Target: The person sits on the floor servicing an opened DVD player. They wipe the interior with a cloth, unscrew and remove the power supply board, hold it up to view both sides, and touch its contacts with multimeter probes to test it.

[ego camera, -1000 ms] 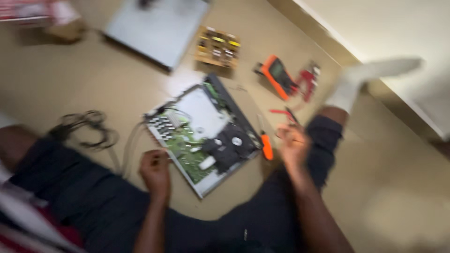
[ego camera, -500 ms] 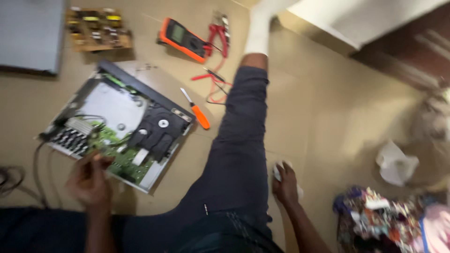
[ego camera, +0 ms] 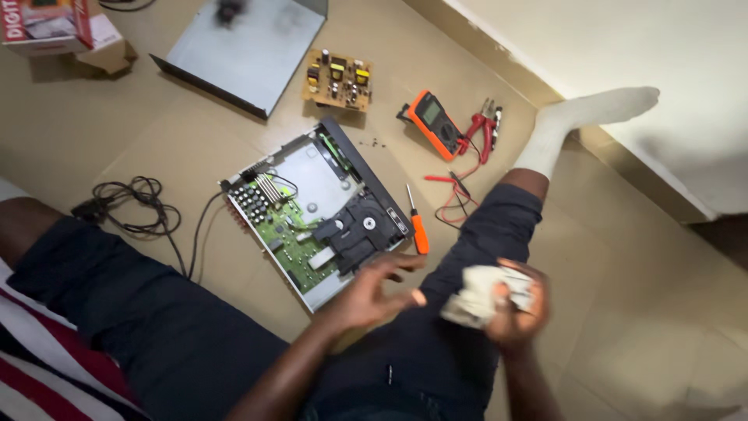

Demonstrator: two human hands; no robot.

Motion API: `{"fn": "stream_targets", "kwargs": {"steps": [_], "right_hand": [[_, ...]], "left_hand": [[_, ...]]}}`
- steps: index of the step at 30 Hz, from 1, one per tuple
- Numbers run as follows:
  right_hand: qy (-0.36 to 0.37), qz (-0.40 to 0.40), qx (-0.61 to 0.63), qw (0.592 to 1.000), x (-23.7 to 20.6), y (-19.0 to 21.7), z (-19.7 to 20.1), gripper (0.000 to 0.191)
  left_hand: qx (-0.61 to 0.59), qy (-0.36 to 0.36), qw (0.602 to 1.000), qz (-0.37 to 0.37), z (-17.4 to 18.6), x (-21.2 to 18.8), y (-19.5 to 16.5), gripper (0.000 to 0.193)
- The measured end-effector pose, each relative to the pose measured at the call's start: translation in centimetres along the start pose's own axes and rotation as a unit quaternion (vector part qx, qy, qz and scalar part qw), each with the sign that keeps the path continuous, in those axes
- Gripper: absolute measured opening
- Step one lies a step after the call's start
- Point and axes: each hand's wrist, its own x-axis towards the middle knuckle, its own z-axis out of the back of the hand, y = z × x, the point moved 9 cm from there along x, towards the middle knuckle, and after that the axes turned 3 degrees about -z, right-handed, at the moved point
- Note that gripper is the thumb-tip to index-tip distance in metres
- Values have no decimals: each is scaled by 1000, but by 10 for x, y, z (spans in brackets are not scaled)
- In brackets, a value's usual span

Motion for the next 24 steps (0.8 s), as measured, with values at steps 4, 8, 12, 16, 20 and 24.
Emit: {"fn": "stream_targets", "kwargs": {"steps": [4, 8, 12, 16, 20, 24], "right_hand": [[29, -76, 287, 954, 15, 30, -100, 37], [45, -67, 352, 933, 41, 42, -141, 34], [83, -105, 295, 946, 44, 15, -164, 24], [160, -194, 329, 910, 13, -41, -165, 17], [138, -271, 371, 877, -19, -84, -128, 15], [128, -223, 375, 891, -8, -71, -83, 13]], "left_hand": [[80, -46, 991, -98, 10, 4, 1, 42], [-172, -281, 938, 106, 82, -13, 86, 26], [-271, -395, 878, 5, 162, -46, 93, 14], [-360, -379, 852, -22, 182, -59, 82, 6], [-367, -319, 874, 10, 152, -46, 73, 4], [-230, -334, 908, 107, 105, -33, 87, 13]]}}
